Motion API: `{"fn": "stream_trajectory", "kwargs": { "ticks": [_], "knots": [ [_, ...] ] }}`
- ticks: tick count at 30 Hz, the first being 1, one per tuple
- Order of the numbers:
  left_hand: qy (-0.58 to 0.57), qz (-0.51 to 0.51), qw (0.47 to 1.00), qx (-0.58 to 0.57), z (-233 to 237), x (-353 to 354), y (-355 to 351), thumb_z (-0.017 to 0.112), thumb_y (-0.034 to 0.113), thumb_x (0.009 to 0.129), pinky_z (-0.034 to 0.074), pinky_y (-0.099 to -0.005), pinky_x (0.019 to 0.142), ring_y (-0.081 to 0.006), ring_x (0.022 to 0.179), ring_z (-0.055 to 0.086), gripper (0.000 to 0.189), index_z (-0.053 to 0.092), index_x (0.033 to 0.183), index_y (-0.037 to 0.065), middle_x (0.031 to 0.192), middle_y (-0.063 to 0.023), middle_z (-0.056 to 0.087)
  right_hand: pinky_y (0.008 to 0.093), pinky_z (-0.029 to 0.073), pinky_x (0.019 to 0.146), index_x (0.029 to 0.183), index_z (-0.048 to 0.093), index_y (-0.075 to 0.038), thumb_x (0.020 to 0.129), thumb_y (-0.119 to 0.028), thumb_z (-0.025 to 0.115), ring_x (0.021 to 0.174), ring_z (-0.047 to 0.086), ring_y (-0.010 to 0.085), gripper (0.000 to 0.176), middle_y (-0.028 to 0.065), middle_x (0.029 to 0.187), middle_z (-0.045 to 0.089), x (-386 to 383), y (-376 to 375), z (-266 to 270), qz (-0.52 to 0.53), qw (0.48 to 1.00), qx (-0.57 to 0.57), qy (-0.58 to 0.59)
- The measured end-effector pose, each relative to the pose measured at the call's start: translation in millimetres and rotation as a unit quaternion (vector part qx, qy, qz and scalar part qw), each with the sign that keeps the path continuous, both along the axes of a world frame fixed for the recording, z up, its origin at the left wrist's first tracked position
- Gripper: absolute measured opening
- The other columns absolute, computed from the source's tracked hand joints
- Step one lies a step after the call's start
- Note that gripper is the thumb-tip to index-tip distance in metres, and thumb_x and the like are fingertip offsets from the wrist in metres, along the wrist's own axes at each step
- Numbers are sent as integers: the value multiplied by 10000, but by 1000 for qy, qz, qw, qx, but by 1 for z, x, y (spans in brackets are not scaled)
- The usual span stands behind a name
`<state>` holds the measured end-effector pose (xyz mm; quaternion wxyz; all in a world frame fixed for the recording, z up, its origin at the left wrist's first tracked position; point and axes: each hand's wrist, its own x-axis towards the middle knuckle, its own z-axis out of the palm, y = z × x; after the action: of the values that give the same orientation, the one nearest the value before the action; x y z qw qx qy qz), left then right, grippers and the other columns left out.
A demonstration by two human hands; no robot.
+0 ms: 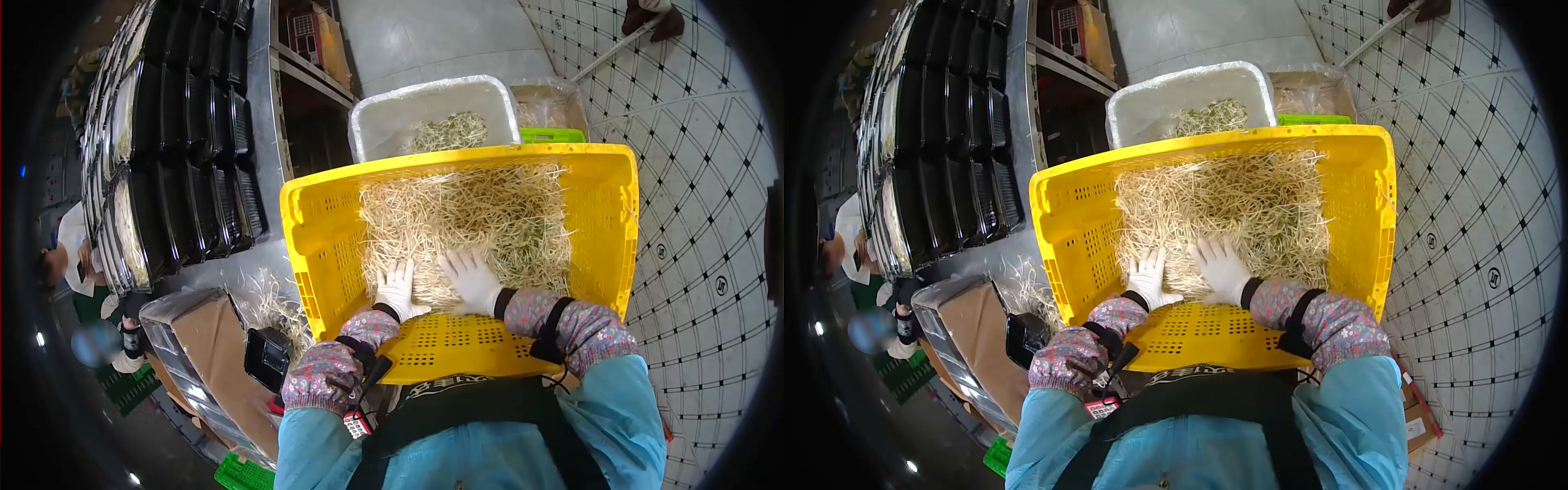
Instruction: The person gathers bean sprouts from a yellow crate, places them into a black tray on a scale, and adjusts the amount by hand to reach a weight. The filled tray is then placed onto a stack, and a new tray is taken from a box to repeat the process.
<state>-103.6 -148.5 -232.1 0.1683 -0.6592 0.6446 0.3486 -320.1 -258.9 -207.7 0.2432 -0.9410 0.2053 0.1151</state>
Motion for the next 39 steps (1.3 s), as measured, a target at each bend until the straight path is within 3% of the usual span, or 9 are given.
{"fn": "stream_trajectory", "kwargs": {
  "ticks": [7,12,19,23,27,29,33,34,39],
  "knots": [
    [-71,26,997,5,-16,-15,-30,827,514,564,220,-652,1061,-393,1368,274,1238,153,1506,78,1457,-169,320,544,333,1014,1498,200,-18,804,-212,610,1188,458,409,829,243,1395,398,12,1,-41,-60,994,-86,26],
    [7,172,985,14,-30,-1,-44,800,333,637,518,-412,830,-361,966,651,872,415,1373,67,1105,-248,634,386,507,748,1372,395,-19,748,-266,733,902,633,285,751,116,949,632,24,-41,-33,-150,986,54,37],
    [34,117,992,31,64,-12,-76,707,285,700,523,-453,754,-383,843,662,507,541,1114,43,847,-224,669,405,513,738,1249,539,-120,731,-172,711,886,635,287,548,85,929,637,2,-89,1,-100,989,55,-92],
    [47,62,994,-74,75,7,-47,674,179,714,518,-449,685,-369,795,660,429,543,1107,69,865,-196,666,392,522,594,916,696,-186,816,-357,635,738,677,263,207,68,793,683,-32,-132,-1,-181,983,11,-15],
    [1,-60,995,-83,51,26,-14,714,194,687,510,-452,678,-339,798,630,602,510,1243,86,935,-155,639,406,516,619,821,710,-150,776,-453,669,681,647,314,310,119,700,645,-30,-150,26,-250,967,-33,-46],
    [8,-116,991,-66,76,8,-34,762,271,670,498,-448,756,-305,894,604,725,491,1316,83,996,-149,631,391,528,637,1037,669,-135,746,-339,689,750,671,270,356,87,807,681,9,-132,32,-210,971,23,-109],
    [83,-70,992,-61,56,10,-42,776,374,677,461,-431,878,-285,1043,568,785,481,1368,148,1076,-115,607,460,462,928,1420,398,-144,700,-352,758,1124,571,319,831,169,1265,558,58,-79,-3,-94,995,17,-22],
    [83,-28,992,-88,62,10,-55,768,404,693,458,-422,894,-289,1075,565,802,454,1394,176,1103,-111,600,559,309,1067,1511,222,-167,646,-450,809,1333,369,384,1083,199,1473,345,59,-71,-13,-44,998,-4,35],
    [30,-21,996,-76,29,14,-92,881,483,493,192,-575,1130,-383,1456,104,1343,107,1527,113,1571,-172,148,633,217,1089,1544,8,-200,557,-539,854,1422,198,418,1344,214,1564,154,36,-60,-9,-67,992,-6,107]
  ]
}}
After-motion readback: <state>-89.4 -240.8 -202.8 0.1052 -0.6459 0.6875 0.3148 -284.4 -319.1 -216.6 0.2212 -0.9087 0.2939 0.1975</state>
